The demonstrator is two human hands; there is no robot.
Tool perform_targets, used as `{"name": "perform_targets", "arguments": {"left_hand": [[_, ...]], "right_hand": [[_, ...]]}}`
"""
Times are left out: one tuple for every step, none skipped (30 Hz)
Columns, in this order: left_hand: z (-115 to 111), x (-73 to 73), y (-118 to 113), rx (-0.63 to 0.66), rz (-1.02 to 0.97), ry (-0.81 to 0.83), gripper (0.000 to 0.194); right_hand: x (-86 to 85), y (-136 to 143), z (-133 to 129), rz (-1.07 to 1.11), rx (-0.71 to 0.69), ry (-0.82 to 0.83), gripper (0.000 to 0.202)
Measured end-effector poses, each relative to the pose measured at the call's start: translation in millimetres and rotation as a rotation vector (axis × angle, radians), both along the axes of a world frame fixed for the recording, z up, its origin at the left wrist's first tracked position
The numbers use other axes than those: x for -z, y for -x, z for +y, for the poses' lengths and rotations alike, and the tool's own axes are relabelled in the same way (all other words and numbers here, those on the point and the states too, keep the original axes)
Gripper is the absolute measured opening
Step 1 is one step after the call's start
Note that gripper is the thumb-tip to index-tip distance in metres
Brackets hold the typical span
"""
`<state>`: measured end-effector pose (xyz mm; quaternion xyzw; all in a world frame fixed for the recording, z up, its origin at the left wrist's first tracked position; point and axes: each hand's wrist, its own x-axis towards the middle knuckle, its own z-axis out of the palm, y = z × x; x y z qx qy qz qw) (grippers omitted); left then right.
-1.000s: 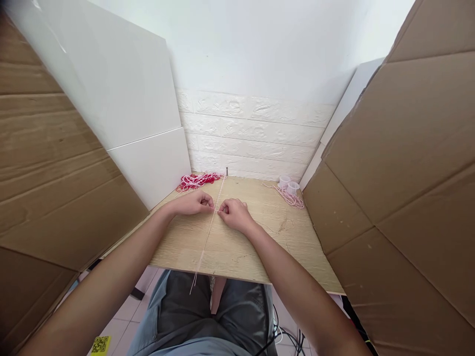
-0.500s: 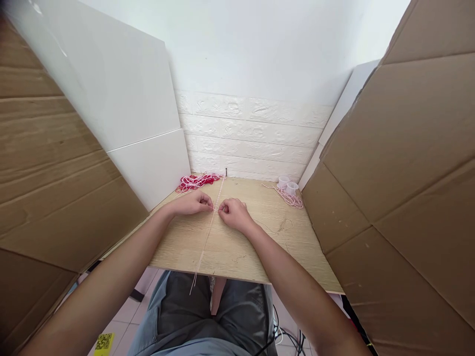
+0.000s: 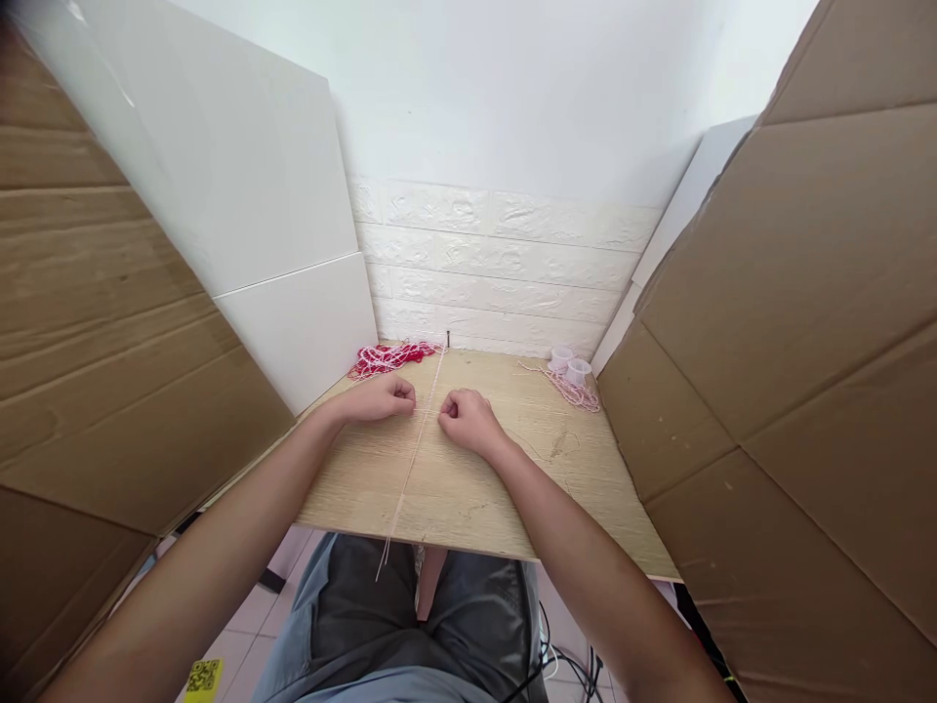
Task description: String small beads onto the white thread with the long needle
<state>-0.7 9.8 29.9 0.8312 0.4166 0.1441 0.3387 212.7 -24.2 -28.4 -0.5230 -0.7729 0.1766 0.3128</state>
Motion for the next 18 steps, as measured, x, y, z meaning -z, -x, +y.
{"name": "perform_targets", "arguments": {"left_hand": [[0.2,0.1,0.2,-0.016,0.006,-0.004,0.013],[0.4,0.3,0.3,-0.034,0.015,-0.012,0.013],[0.7,0.5,0.5,-0.05,0.024,-0.021,0.013],[1.1,0.8,0.6,-0.064,0.034,-0.032,0.013],[1.5,1.0,0.7,-0.075,0.044,-0.044,0.013],[1.8,1.2,0.9,-0.084,0.054,-0.054,0.014],[2.0,1.4,1.1,-0.09,0.063,-0.064,0.014],[2.2,1.5,1.4,-0.094,0.071,-0.074,0.014],[2.3,1.5,1.6,-0.099,0.077,-0.082,0.015],[2.4,1.4,1.9,-0.103,0.082,-0.088,0.015],[2.4,1.3,2.1,-0.105,0.085,-0.093,0.015],[2.4,1.2,2.2,-0.107,0.087,-0.096,0.015],[2.4,1.1,2.2,-0.108,0.088,-0.1,0.015],[2.4,1.1,2.1,-0.108,0.089,-0.105,0.015],[2.5,1.1,1.9,-0.108,0.091,-0.112,0.015],[2.6,1.2,1.7,-0.107,0.093,-0.121,0.015],[2.7,1.3,1.6,-0.108,0.096,-0.132,0.016],[2.7,1.4,1.6,-0.11,0.099,-0.14,0.016]], "right_hand": [[-0.4,-0.5,0.1,-0.001,0.007,0.004,0.007],[-0.7,-1.1,0.3,-0.002,0.015,0.008,0.008],[-1.0,-1.6,0.5,-0.003,0.022,0.012,0.008],[-1.2,-2.1,0.8,-0.002,0.033,0.015,0.008],[-1.4,-2.6,1.0,-0.002,0.044,0.017,0.008],[-1.6,-2.9,1.2,-0.002,0.054,0.018,0.007],[-1.9,-3.2,1.3,-0.003,0.063,0.019,0.007],[-2.1,-3.3,1.2,-0.005,0.07,0.02,0.007],[-2.5,-3.4,1.1,-0.008,0.075,0.02,0.007],[-2.8,-3.5,0.9,-0.011,0.079,0.021,0.007],[-3.2,-3.6,0.7,-0.014,0.081,0.022,0.007],[-3.6,-3.6,0.6,-0.018,0.083,0.021,0.007],[-3.9,-3.7,0.5,-0.021,0.085,0.02,0.007],[-4.2,-3.8,0.5,-0.023,0.088,0.017,0.007],[-4.5,-3.8,0.7,-0.025,0.093,0.014,0.007],[-4.6,-3.8,0.9,-0.028,0.098,0.012,0.006],[-4.6,-3.8,1.3,-0.031,0.103,0.013,0.006],[-4.4,-3.7,1.7,-0.034,0.109,0.015,0.006]]}}
